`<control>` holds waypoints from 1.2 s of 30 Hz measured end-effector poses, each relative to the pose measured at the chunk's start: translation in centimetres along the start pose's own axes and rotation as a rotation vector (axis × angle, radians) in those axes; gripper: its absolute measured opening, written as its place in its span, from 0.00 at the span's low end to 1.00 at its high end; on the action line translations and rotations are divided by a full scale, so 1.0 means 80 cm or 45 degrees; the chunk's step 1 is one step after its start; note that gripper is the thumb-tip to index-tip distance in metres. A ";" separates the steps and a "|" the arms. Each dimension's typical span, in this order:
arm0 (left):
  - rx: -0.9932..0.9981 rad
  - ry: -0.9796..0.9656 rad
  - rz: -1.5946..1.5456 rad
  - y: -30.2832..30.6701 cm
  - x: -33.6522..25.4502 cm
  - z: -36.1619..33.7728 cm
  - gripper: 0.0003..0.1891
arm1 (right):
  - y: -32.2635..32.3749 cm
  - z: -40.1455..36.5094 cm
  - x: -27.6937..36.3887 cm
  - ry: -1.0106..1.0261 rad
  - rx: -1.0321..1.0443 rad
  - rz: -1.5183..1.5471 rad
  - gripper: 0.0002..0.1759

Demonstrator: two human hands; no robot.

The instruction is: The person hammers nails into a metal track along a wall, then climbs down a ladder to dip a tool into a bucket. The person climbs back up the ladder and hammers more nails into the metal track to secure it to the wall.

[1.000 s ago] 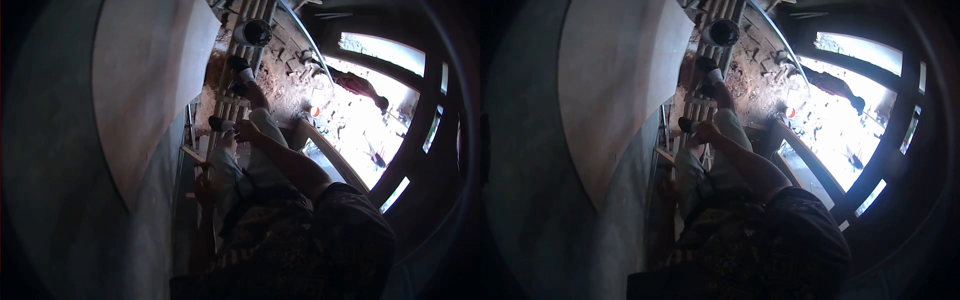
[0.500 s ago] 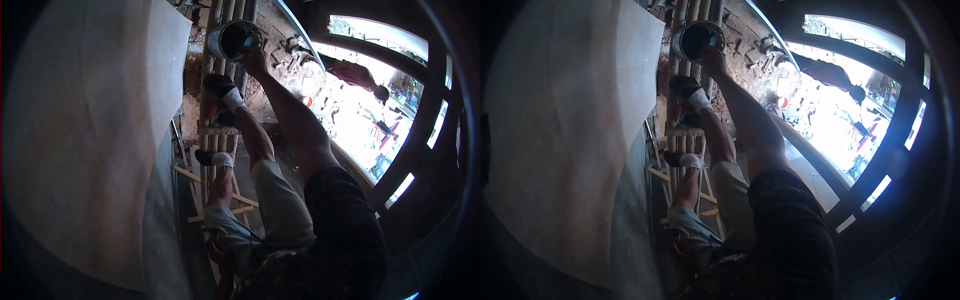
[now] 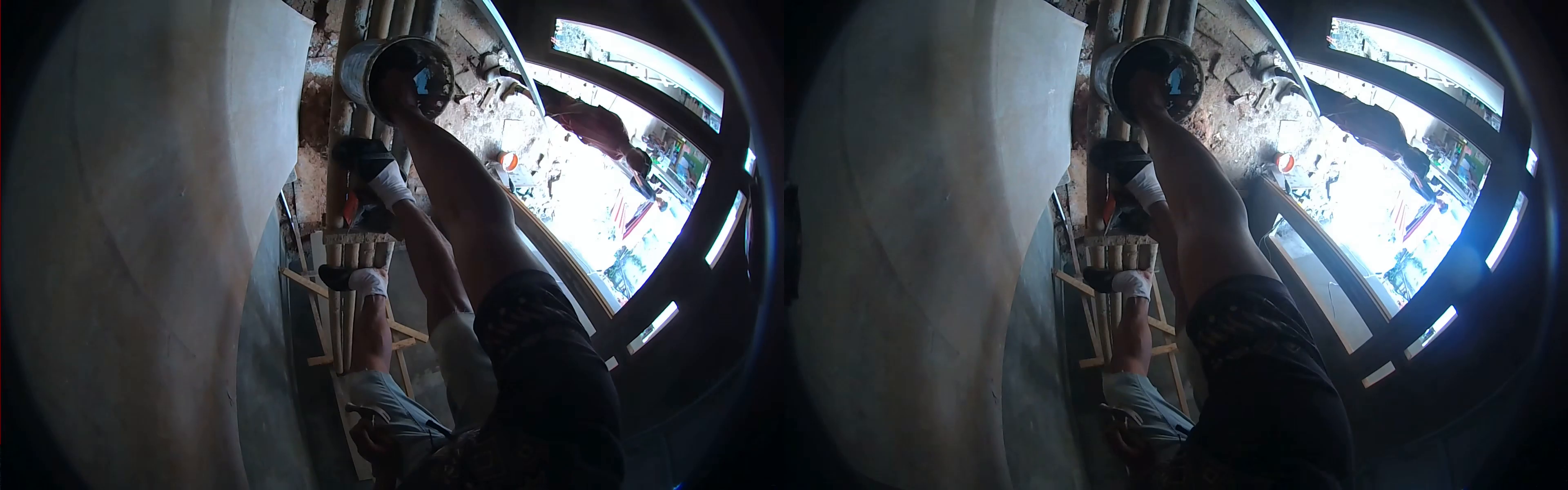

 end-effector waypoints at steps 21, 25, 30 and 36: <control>0.134 0.025 -0.201 0.004 -0.057 0.068 0.10 | 0.142 -0.173 -0.069 -0.347 0.301 2.335 0.10; 0.090 0.024 -0.156 0.002 -0.050 0.059 0.09 | 0.147 -0.169 -0.065 -0.318 0.261 2.260 0.10; 0.158 0.037 -0.206 0.001 -0.052 0.061 0.09 | 0.153 -0.168 -0.069 -0.302 0.154 2.180 0.10; 0.067 -0.030 -0.137 -0.011 -0.027 0.038 0.10 | 0.161 -0.172 -0.071 -0.319 0.093 2.128 0.10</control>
Point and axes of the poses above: each hand's wrist, its own z-axis towards the middle knuckle, its own y-axis out of the back of the hand, x = y × z, the point moved 7 cm from there along z, towards the middle knuckle, and after that the axes turned 4 degrees about x, right-handed, at the moved point
